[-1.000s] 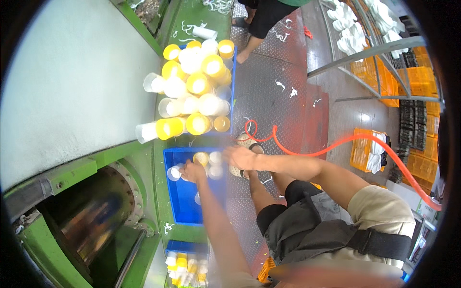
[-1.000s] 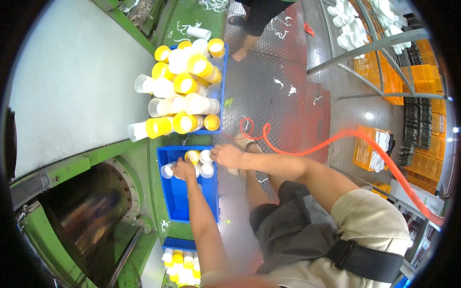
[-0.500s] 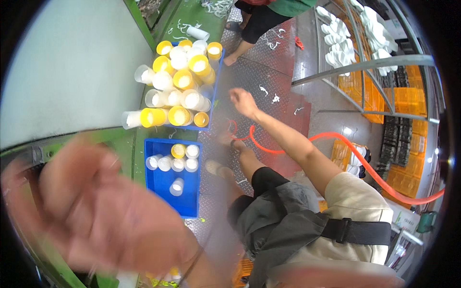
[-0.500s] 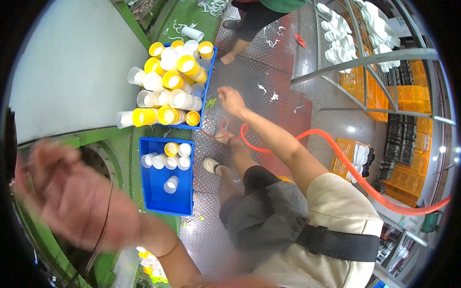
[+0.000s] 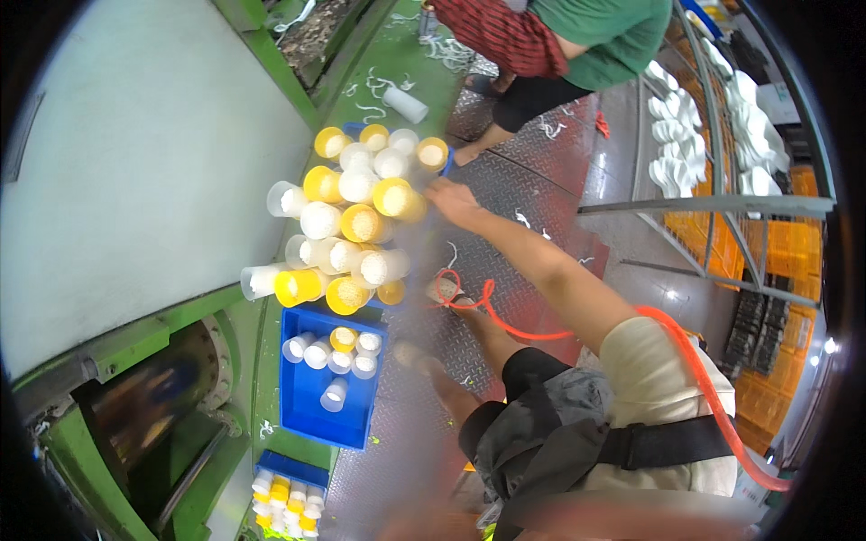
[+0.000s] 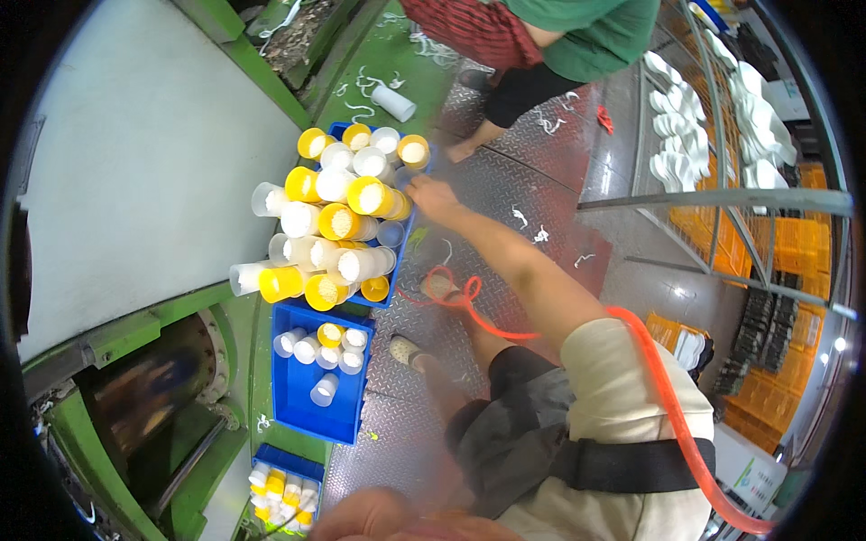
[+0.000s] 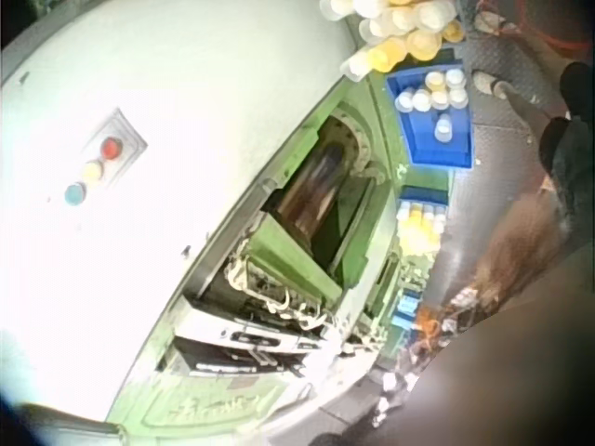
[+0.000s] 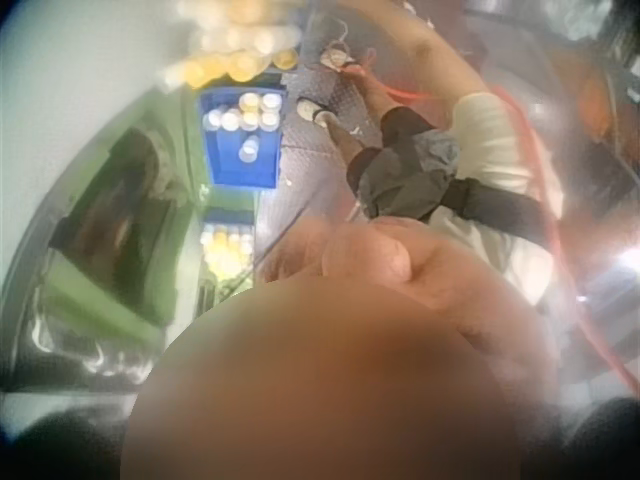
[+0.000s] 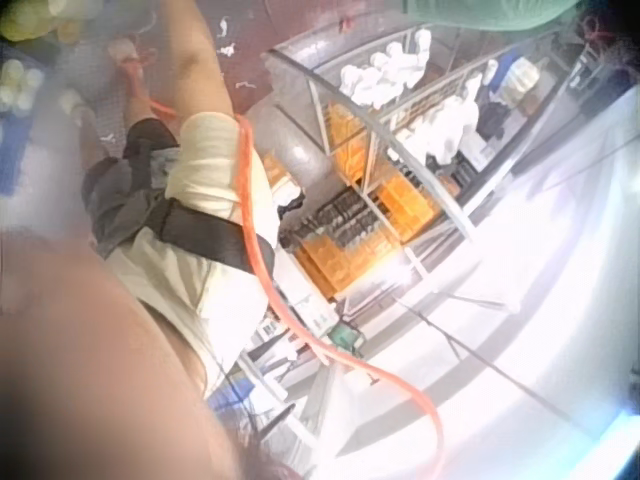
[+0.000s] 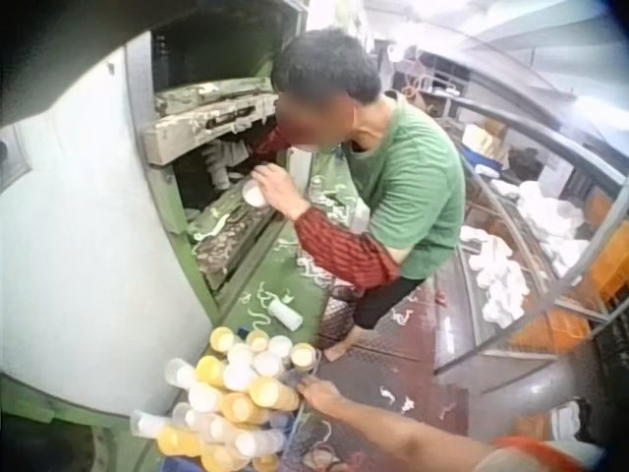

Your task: The person picks up a blue tray and walks to a conveyor area. They repeatedly scoop white granular material from a hopper and pour it into small white and yellow plastic containers on the tray. After filling several containers, the person places the tray on the conveyor and briefly handles a white shoe sole.

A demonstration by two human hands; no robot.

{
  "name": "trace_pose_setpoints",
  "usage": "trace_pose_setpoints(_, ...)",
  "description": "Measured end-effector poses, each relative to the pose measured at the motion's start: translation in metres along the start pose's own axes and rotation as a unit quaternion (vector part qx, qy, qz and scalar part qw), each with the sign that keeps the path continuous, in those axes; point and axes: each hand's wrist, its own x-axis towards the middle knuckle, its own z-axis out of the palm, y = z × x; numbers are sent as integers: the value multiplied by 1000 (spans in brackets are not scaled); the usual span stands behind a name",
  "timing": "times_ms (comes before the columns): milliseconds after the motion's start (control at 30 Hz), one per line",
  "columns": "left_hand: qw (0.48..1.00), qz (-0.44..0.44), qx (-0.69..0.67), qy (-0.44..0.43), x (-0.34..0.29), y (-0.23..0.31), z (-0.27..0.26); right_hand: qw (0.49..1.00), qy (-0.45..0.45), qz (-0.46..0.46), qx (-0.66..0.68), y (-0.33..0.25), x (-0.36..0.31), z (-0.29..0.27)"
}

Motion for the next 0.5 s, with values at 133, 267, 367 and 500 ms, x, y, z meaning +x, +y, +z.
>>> trace_pose_setpoints(133, 996, -54, 58, -38, -27, -25, 35, 992, 83, -81, 43, 4, -13, -47)
trace_pose_setpoints(267, 968, -194, 63, -144, -59, -65, 75, 983, 137, -124, 19, 1, -51, -118)
trace_pose_setpoints(367, 963, -207, 69, -161, -73, -87, 93, 982, 121, -145, 19, -7, -88, -159)
trace_pose_setpoints(500, 966, -185, 101, -146, -74, -102, 107, 969, 25, -223, 104, -37, -124, -181)
